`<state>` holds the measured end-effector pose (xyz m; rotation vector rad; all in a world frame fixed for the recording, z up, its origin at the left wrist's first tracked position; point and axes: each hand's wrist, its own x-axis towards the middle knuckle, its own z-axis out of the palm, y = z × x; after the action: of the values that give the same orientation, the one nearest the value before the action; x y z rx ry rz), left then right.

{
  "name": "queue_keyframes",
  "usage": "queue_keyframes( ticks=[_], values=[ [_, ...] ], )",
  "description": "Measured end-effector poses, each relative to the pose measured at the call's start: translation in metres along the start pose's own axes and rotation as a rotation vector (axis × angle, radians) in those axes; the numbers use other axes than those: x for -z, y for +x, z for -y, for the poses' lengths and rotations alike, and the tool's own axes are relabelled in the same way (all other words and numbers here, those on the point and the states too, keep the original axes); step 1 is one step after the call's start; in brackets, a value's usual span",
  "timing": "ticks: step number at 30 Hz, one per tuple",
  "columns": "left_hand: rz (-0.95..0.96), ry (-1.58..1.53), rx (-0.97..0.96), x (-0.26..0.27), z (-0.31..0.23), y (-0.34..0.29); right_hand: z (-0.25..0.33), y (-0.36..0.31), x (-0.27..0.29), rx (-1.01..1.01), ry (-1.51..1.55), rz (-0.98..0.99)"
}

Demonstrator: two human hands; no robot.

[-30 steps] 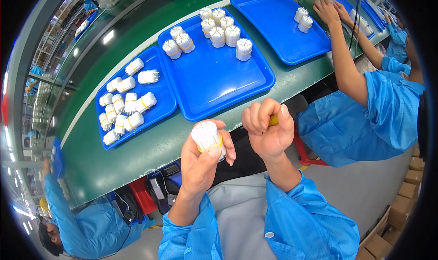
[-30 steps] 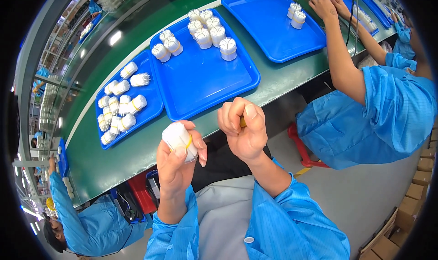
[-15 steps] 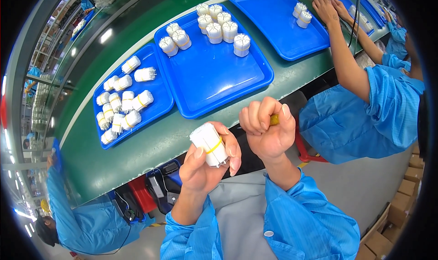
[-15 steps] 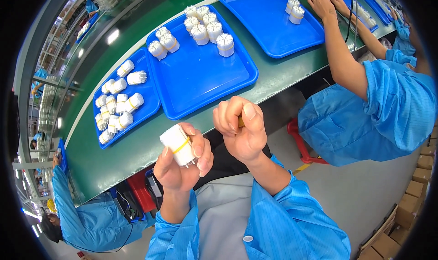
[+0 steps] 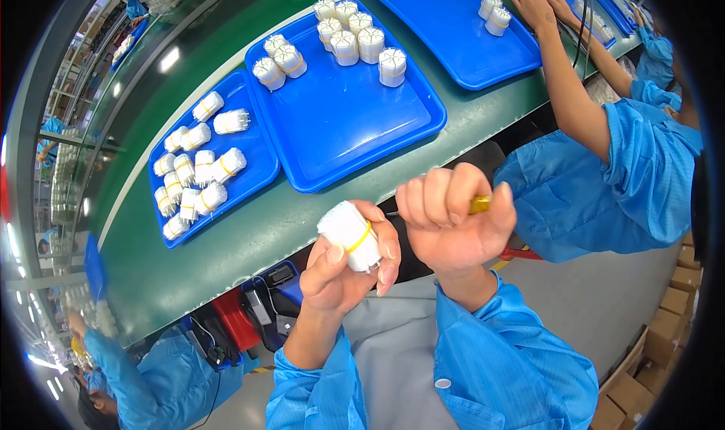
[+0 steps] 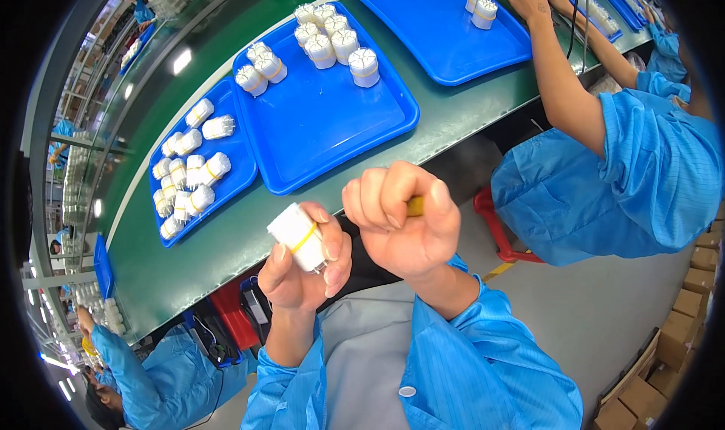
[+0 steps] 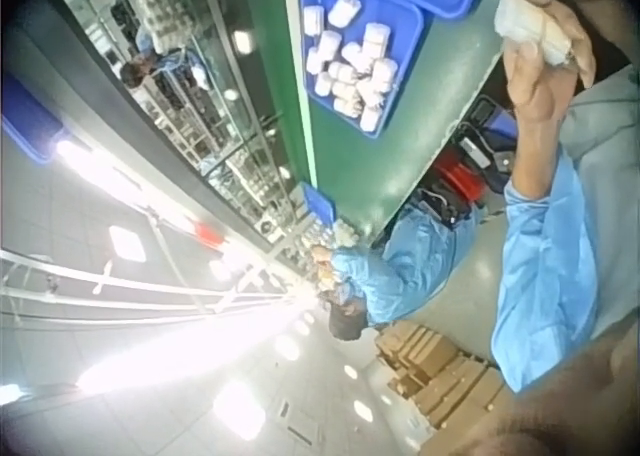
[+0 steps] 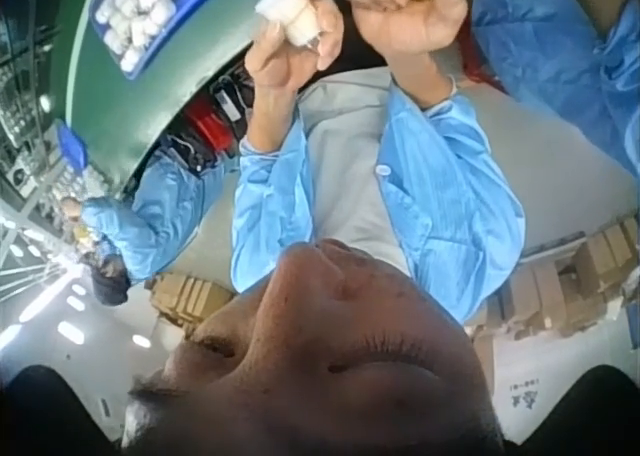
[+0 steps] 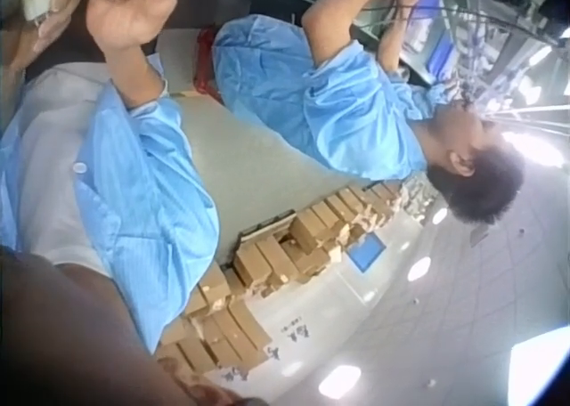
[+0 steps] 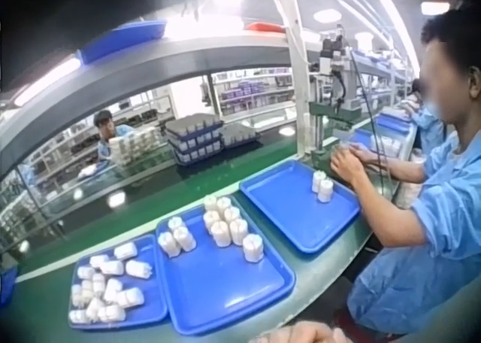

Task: The person assembles or finishes small plastic components using a handheld assembly tool on a factory assembly line.

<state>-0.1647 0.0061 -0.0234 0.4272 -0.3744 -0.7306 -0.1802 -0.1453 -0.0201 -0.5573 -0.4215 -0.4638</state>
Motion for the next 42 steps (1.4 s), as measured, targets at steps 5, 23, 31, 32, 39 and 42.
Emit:
queue_keyframes(
  ticks=[5, 23, 31, 32, 39, 42],
  values=[
    [-0.073, 0.028, 0.062, -0.005, 0.0, -0.006, 0.012, 0.001, -0.017, 0.102, 0.09, 0.145],
    [-0.169, 0.151, 0.201, -0.008, -0.002, -0.02, 0.002, 0.009, -0.024, -0.016, 0.235, 0.187],
    [-0.213, 0.345, 0.209, 0.0, -0.004, -0.017, -0.002, 0.019, -0.016, -0.205, 0.216, 0.188],
    [-0.213, 0.345, 0.209, 0.005, -0.003, -0.017, -0.004, 0.02, -0.013, -0.272, 0.231, 0.152],
    [-0.051, -0.008, 0.028, 0.012, 0.007, -0.012, 0.004, 0.018, -0.008, -0.017, 0.287, 0.027],
    [-0.043, -0.12, -0.014, 0.019, 0.011, -0.015, 0.007, 0.014, -0.005, 0.022, 0.264, 0.021]
  ],
)
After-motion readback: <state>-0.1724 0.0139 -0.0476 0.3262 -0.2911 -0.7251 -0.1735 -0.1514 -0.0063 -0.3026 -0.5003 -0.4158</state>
